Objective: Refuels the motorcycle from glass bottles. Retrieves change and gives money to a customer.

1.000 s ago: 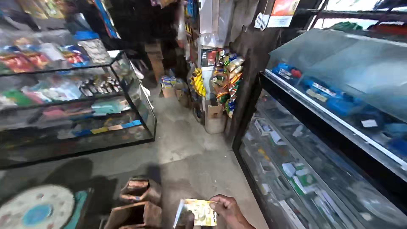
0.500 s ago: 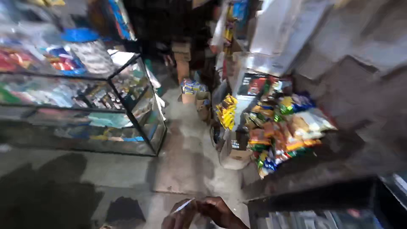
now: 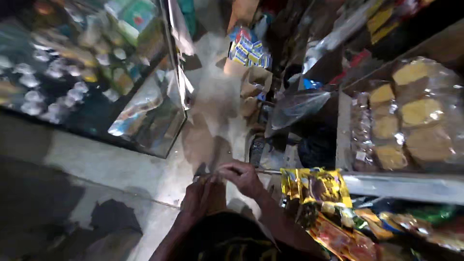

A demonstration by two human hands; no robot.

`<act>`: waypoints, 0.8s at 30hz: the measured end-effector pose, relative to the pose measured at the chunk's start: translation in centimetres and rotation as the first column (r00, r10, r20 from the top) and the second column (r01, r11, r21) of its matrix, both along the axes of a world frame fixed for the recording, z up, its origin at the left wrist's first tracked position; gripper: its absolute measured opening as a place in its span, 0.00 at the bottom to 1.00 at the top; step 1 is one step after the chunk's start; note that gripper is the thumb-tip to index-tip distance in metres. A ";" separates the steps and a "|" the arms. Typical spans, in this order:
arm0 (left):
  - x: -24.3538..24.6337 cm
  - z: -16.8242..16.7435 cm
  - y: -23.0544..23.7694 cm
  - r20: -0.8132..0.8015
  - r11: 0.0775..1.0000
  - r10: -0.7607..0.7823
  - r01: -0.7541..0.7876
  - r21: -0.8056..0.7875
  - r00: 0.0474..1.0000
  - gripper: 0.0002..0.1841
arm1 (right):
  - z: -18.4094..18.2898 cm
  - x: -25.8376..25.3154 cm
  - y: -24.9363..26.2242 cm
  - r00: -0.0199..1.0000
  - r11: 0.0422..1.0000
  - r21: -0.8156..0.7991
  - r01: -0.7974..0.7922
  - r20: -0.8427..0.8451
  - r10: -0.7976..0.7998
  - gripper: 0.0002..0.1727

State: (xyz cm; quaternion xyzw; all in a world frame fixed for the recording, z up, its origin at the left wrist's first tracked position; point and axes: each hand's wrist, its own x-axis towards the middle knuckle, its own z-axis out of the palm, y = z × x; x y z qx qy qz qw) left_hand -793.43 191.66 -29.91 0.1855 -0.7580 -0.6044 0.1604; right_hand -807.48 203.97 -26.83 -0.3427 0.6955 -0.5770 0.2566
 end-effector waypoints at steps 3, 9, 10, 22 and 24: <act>-11.4 0.7 -4.5 -0.042 0.999 -0.046 0.047 0.012 0.998 0.19 | 0.4 -9.5 -3.6 0.991 0.991 0.006 0.137 -0.004 -0.137 0.10; -38.5 -3.9 -12.0 -0.100 0.994 -0.098 0.093 -0.052 0.990 0.19 | -5.0 -31.2 -10.3 0.890 0.883 -0.122 0.453 0.011 -0.455 0.06; -43.3 -5.2 -13.4 -0.144 0.992 -0.118 0.109 -0.066 0.983 0.19 | -6.1 -35.2 -11.5 0.876 0.868 -0.131 0.479 0.012 -0.482 0.06; -80.9 -3.2 -40.0 -0.125 0.988 0.143 -0.150 -0.043 0.982 0.20 | -4.0 -73.6 -40.6 0.946 0.943 -0.080 0.323 0.067 -0.318 0.06; -85.5 -4.2 -46.0 -0.142 0.986 0.165 -0.164 0.023 0.976 0.19 | -5.4 -78.9 -46.9 0.961 0.955 -0.104 0.277 0.045 -0.273 0.06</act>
